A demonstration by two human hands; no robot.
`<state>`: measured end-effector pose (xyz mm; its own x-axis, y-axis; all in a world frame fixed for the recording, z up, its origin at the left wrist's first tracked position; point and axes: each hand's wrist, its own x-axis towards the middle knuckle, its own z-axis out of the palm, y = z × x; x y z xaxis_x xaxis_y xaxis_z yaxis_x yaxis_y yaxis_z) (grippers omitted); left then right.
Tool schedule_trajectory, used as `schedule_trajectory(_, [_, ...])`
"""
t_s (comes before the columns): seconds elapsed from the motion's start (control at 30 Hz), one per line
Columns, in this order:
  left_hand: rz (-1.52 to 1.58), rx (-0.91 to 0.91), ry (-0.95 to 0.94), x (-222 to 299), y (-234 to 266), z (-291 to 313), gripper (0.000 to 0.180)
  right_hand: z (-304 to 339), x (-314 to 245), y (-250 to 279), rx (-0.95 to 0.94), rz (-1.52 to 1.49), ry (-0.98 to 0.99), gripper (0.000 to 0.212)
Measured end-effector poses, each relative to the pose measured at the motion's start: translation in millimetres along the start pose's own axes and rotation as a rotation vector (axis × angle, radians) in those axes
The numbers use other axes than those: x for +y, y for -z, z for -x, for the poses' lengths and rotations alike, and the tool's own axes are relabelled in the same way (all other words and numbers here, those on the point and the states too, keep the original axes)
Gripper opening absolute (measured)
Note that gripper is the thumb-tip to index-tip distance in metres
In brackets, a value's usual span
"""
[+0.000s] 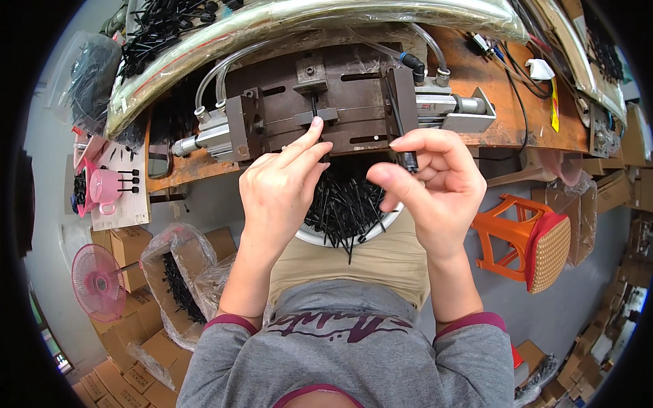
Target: Assembling plastic connector components using a manual press fixture.
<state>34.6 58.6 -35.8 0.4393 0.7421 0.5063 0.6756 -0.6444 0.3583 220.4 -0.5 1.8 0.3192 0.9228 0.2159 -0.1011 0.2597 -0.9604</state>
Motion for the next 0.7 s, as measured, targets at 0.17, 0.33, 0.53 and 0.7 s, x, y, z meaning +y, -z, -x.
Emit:
schedule_trajectory(0.17, [0.014,-0.001,0.011,0.3,1.6,-1.3,0.025,2.1,6.6,0.3,-0.197,0.129,0.118,0.034])
schedule_trajectory(0.33, [0.019,-0.005,0.022,0.6,3.4,-1.3,0.025,-3.7,12.2,-2.2,-0.311,0.736,0.497,0.034])
schedule_trajectory(0.53, [0.035,0.002,0.02,0.6,1.3,-1.7,0.024,-0.1,18.5,-4.3,-0.328,0.768,0.628,0.034])
schedule_trajectory(0.7, [0.088,-0.036,-0.024,0.6,12.4,4.6,0.025,-5.9,23.6,-9.0,-0.368,0.816,0.678,0.033])
